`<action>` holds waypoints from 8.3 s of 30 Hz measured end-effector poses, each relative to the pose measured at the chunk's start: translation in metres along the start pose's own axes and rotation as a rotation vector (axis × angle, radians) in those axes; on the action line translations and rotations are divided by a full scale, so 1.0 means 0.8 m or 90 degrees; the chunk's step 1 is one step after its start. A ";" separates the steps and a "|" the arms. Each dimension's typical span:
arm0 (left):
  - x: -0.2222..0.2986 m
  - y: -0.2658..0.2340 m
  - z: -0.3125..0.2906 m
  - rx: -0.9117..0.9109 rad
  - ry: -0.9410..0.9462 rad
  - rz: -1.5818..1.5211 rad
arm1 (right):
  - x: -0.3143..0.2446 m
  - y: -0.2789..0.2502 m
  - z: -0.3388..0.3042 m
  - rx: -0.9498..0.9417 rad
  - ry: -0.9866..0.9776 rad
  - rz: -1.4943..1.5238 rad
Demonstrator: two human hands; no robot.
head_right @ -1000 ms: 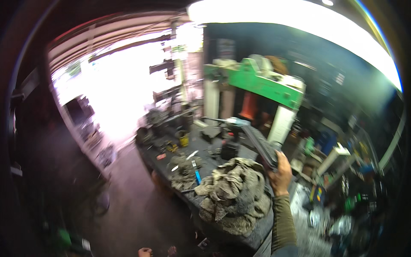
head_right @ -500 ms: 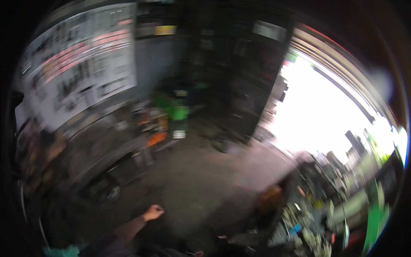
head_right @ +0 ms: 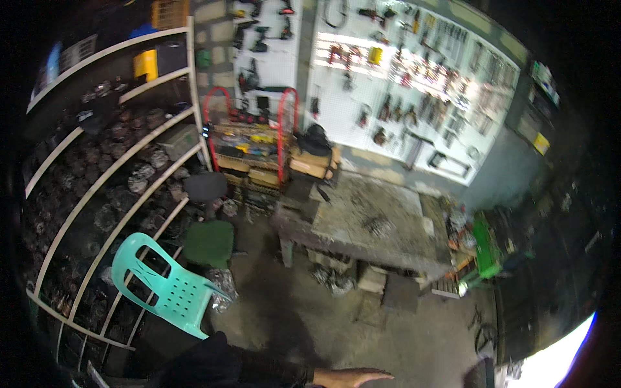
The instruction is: The person disassembles an alternator on a workbench, removes small parts, and uses a cloth to wipe the bench surface. They handle pliers, a screwdriver, and a power drill while moving between the bench and a tool wall.
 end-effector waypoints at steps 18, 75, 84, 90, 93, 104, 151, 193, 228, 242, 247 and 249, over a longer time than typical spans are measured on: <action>-0.113 -0.566 -0.188 0.882 -0.132 0.228 | -0.510 0.706 -0.379 -0.865 -0.530 0.265; -0.236 -1.442 -0.293 0.775 -0.165 0.212 | -0.278 0.984 -0.655 -0.731 0.253 -0.244; -0.387 -1.007 -0.201 0.134 -0.581 0.079 | -0.050 0.708 -0.718 -0.489 0.676 -0.376; -0.404 -0.924 -0.006 0.032 -0.645 0.112 | 0.016 0.559 -0.762 -0.279 0.850 -0.233; -0.418 -0.871 0.105 0.017 -0.704 0.171 | 0.048 0.539 -0.786 -0.206 1.095 -0.272; -0.489 -0.292 0.509 -0.453 -0.458 0.180 | 0.078 0.579 -0.562 0.068 1.102 -0.072; -0.183 1.229 0.745 -1.138 0.380 -0.079 | 0.334 -0.331 0.367 0.602 0.727 -1.130; 0.310 1.201 0.499 -1.658 0.115 -0.789 | 0.396 -0.440 0.335 1.079 0.270 -0.842; 0.122 1.244 0.373 -1.458 -0.627 -0.514 | 0.448 -0.377 0.145 1.235 0.161 -0.177; 0.093 1.328 0.385 -1.766 -0.608 -0.440 | 0.473 -0.443 0.221 1.411 -0.161 -0.072; 0.083 1.347 0.471 -1.858 -0.521 -0.270 | 0.492 -0.571 0.234 1.312 -0.108 -0.177; 0.061 1.359 0.507 -1.869 -0.484 -0.217 | 0.506 -0.638 0.233 1.361 -0.130 -0.171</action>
Point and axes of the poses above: each hand's wrist, its own z-axis towards the middle knuckle, its own y-axis out of the palm, x = y × z, the point moved 3 cm from there along z, towards the middle knuckle, and after that the axes turned 6 degrees about -z, right-handed, at the moved point
